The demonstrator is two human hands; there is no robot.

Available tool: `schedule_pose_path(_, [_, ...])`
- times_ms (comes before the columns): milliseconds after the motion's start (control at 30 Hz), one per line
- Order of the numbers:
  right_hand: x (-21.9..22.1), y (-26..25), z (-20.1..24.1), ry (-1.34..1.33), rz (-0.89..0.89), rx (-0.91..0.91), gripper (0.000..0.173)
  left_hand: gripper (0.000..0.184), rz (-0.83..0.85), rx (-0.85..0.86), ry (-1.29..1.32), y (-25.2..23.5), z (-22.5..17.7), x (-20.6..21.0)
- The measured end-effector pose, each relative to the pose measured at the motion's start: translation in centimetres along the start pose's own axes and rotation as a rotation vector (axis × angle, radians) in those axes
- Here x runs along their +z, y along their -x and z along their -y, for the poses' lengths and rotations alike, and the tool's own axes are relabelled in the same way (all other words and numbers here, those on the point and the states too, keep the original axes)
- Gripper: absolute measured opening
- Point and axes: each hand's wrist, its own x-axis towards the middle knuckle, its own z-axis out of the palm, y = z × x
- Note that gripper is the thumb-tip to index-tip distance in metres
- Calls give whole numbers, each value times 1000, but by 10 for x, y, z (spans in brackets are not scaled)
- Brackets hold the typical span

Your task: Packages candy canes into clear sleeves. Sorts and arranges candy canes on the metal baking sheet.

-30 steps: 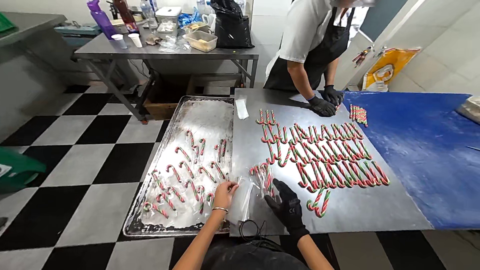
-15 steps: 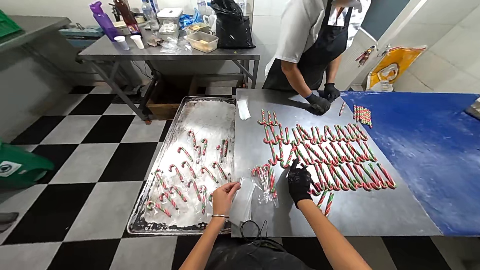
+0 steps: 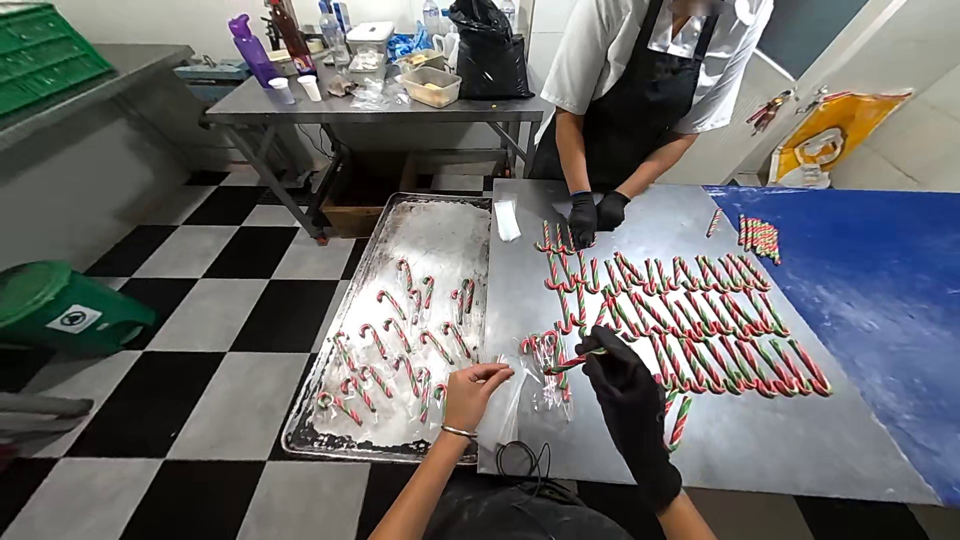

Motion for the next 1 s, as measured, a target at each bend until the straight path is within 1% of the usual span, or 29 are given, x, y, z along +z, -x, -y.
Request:
schedule_pose_path(100, [11,11,20,-26,-35,-119,34,21,4,233,-82,6,-13,4])
schedule_pose_path(167, [19,16,24,-48,-23,-139,32,23,-4,345,-78,8,-22,10])
schedule_pose_path(200, [23,18,23,-79,-18,-141,31,24,-6,373,-56,9,-26,12])
schedule_pose_path(300, [27,20,20,-149,-6,-144,30,25,15,379,8,9,-31,14])
schedule_pose_path(400, [24,21,20,-107,-2,-140,28,28,60,349,-45,10,-33,14])
schedule_pose_path(467, [18,19,24,-55,-45,-179,26,25,52,311,-57,10,-32,14])
schedule_pose_path(567, [4,10,37,-63,-124,-239,26,18,41,246,21,6,-30,8])
schedule_pose_path(600, [1,9,41,-79,-119,-249,26,18,50,261,28,6,-31,6])
schedule_pose_path(667, [1,12,45,-93,-54,-237,26,21,66,334,16,7,-35,5])
schedule_pose_path(767, [13,18,40,-107,9,-201,26,25,83,464,6,7,-44,10])
schedule_pose_path(833, [19,22,32,-17,31,-204,23,23,93,528,12,6,-48,13])
schedule_pose_path(867, [21,24,27,86,64,-229,22,21,83,540,17,8,-49,15])
schedule_pose_path(900, [21,28,20,222,130,-246,25,19,60,535,18,10,-49,17])
schedule_pose_path(933, [19,32,14,343,240,-210,37,18,28,511,26,12,-48,20])
schedule_pose_path(967, [17,35,10,401,367,-113,53,16,17,464,49,15,-47,22])
schedule_pose_path(1000, [14,37,9,370,469,19,68,13,35,416,82,18,-46,24])
